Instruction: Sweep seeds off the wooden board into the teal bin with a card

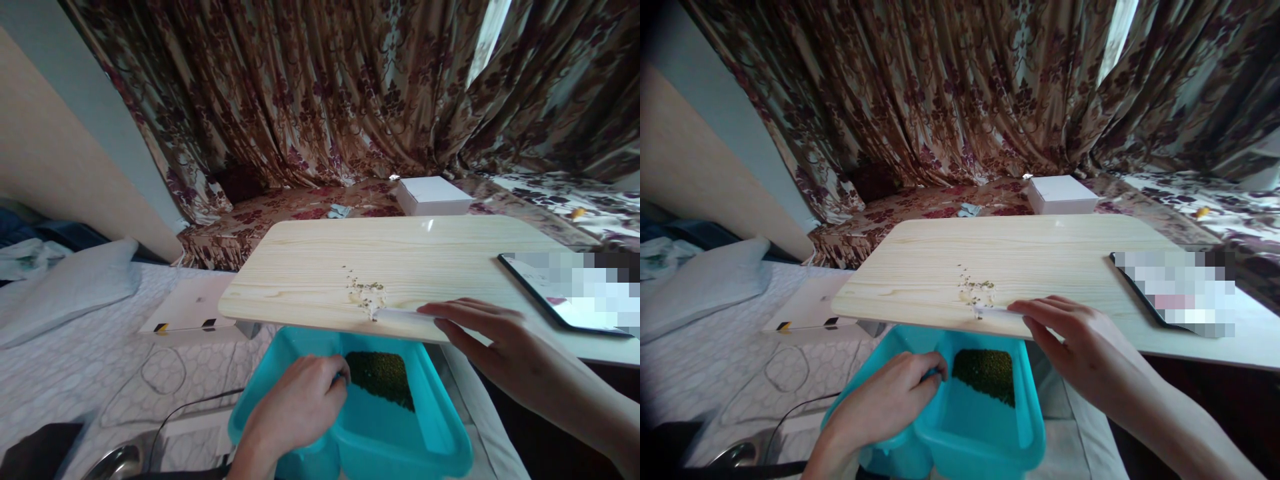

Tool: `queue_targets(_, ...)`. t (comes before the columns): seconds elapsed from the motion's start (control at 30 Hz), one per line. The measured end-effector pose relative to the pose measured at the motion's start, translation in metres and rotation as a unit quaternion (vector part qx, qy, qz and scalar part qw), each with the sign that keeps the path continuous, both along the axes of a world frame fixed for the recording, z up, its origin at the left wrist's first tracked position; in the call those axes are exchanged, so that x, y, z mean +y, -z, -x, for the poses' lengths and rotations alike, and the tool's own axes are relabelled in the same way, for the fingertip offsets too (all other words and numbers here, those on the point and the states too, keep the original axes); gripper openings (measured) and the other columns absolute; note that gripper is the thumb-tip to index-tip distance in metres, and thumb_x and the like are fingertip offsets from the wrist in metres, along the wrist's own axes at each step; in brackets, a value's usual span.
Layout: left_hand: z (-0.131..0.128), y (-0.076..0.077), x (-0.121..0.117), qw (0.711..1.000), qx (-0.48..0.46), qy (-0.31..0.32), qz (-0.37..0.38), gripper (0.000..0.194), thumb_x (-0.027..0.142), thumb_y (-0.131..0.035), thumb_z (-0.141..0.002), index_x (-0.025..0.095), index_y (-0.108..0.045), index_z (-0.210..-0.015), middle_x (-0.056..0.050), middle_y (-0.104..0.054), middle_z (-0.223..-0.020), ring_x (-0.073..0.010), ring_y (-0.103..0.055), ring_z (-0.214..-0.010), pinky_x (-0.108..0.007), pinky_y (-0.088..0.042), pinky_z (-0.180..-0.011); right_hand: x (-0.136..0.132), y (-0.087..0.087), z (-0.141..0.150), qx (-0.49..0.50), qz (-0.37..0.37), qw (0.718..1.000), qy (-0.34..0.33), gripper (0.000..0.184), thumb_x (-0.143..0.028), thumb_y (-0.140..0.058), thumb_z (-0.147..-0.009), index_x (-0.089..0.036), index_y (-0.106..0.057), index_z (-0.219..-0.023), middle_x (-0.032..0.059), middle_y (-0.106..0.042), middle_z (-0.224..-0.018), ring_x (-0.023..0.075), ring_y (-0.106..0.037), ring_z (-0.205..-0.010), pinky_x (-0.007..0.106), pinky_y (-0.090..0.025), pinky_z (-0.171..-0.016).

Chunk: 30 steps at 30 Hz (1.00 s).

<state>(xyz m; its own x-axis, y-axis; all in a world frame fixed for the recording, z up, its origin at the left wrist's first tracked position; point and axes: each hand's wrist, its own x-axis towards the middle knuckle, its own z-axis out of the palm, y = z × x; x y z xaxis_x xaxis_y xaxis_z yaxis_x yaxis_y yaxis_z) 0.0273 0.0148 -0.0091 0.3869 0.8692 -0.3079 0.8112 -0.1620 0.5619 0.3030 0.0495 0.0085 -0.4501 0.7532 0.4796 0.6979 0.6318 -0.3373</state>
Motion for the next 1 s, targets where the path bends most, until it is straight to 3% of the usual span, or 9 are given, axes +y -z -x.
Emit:
queue_targets(0.4,-0.002,-0.001,0.001,1.0,0.005,-0.009,0.002,0.033,0.023,-0.038,-0.089,0.022,-0.069,-0.1,-0.005,-0.071,-0.101,-0.0234,-0.061,-0.1,-0.032,-0.042,-0.087,-0.002,0.011,-0.005,0.01,-0.014,1.0,0.006,0.027,-0.029,-0.05,-0.094,-0.028,-0.073,-0.108,0.003,-0.078,-0.099,0.0198,-0.074,-0.086,0.031,-0.061,-0.071)
queue_targets(1.0,-0.002,-0.003,0.0,1.0,0.007,-0.012,0.002,0.033,0.023,-0.038,-0.087,0.022,-0.069,-0.098,-0.006,-0.071,-0.1,-0.0253,-0.062,-0.1,-0.035,-0.043,-0.087,-0.004,0.005,0.004,0.002,-0.03,0.999,-0.011,0.028,-0.024,-0.048,-0.095,-0.027,-0.073,-0.107,0.0026,-0.078,-0.097,0.0185,-0.074,-0.083,0.027,-0.061,-0.067)
